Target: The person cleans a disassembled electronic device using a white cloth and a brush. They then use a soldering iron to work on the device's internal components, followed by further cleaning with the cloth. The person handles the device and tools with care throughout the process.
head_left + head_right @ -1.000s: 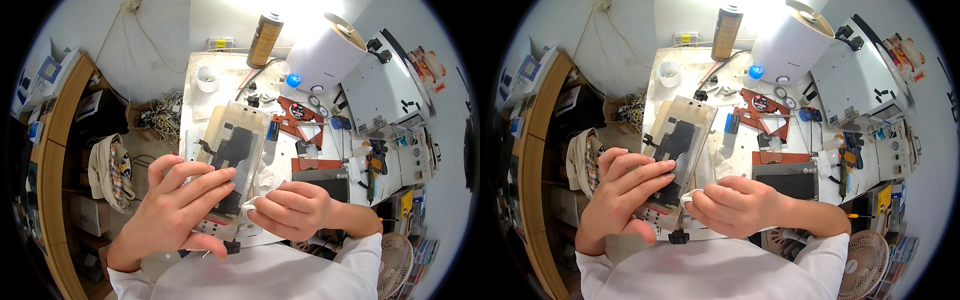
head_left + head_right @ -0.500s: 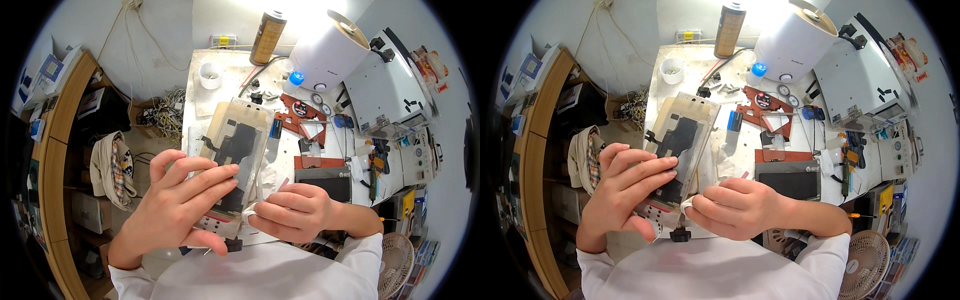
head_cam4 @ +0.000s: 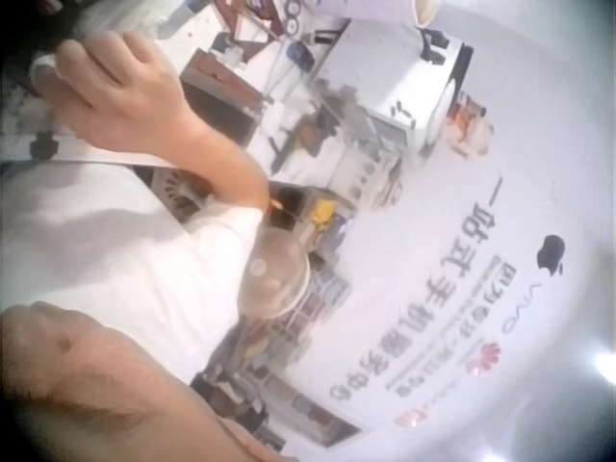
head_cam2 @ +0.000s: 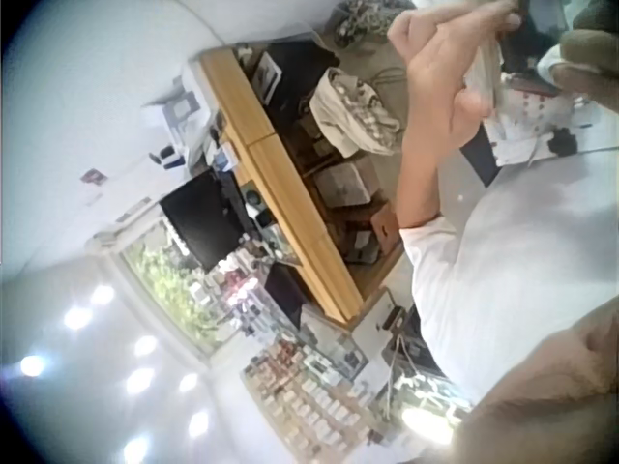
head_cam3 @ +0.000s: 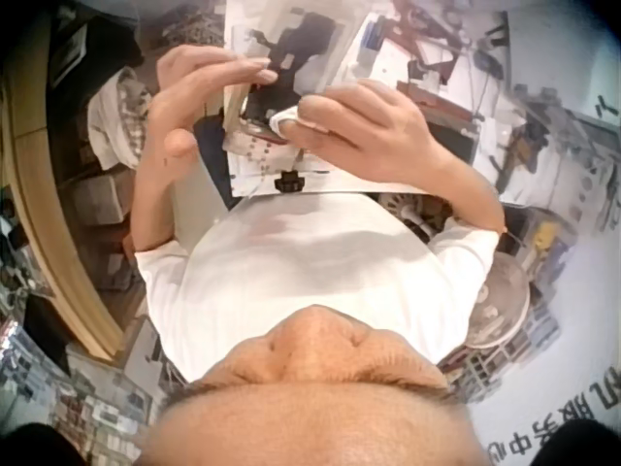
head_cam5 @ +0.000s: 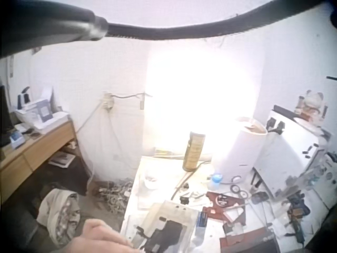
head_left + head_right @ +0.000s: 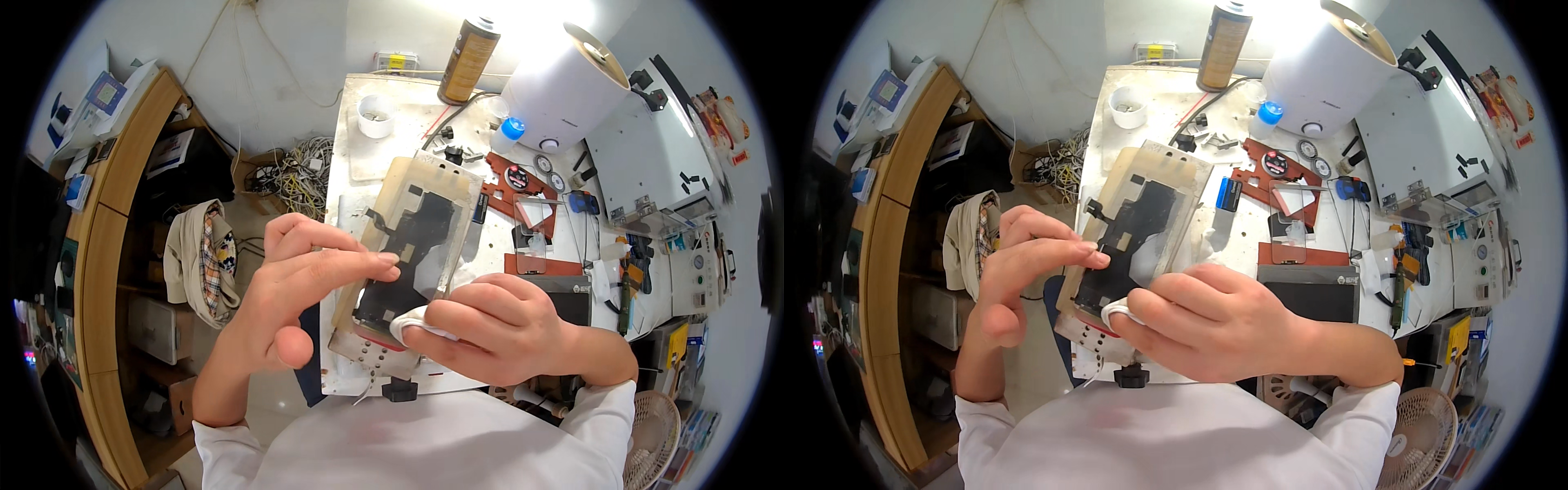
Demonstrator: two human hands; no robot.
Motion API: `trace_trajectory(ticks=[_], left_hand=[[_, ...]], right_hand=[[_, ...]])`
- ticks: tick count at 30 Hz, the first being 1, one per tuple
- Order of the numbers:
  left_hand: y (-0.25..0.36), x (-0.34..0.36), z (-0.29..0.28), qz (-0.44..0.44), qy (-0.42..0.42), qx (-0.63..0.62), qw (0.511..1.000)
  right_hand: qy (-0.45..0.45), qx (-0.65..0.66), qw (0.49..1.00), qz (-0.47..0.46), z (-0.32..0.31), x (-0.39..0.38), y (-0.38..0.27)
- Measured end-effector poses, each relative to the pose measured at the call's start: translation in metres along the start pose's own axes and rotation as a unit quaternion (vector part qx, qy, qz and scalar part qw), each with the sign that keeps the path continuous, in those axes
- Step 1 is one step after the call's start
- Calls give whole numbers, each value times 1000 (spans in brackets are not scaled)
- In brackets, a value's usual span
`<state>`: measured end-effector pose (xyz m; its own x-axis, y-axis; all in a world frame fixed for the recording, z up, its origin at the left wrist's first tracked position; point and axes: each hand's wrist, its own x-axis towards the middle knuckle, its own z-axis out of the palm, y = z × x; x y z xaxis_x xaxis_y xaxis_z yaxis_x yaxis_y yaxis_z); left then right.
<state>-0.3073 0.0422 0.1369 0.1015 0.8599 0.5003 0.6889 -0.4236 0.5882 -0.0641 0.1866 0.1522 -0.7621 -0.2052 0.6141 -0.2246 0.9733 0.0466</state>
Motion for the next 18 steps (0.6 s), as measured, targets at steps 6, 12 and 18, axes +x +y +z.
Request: trace_trajectory(ticks=[6,12,18], left_hand=[[-2,-4,-1,-21,12,-27,999],[-3,-5,4,-14,-3,-18,1000],[-6,-6,5,-1,8,-22,1000]], right_hand=[[-17,-13,999,-33,8,25,0],[-72,-36,994,-68,5,30,0],[-89,-28,994,-64,-9,17,1]])
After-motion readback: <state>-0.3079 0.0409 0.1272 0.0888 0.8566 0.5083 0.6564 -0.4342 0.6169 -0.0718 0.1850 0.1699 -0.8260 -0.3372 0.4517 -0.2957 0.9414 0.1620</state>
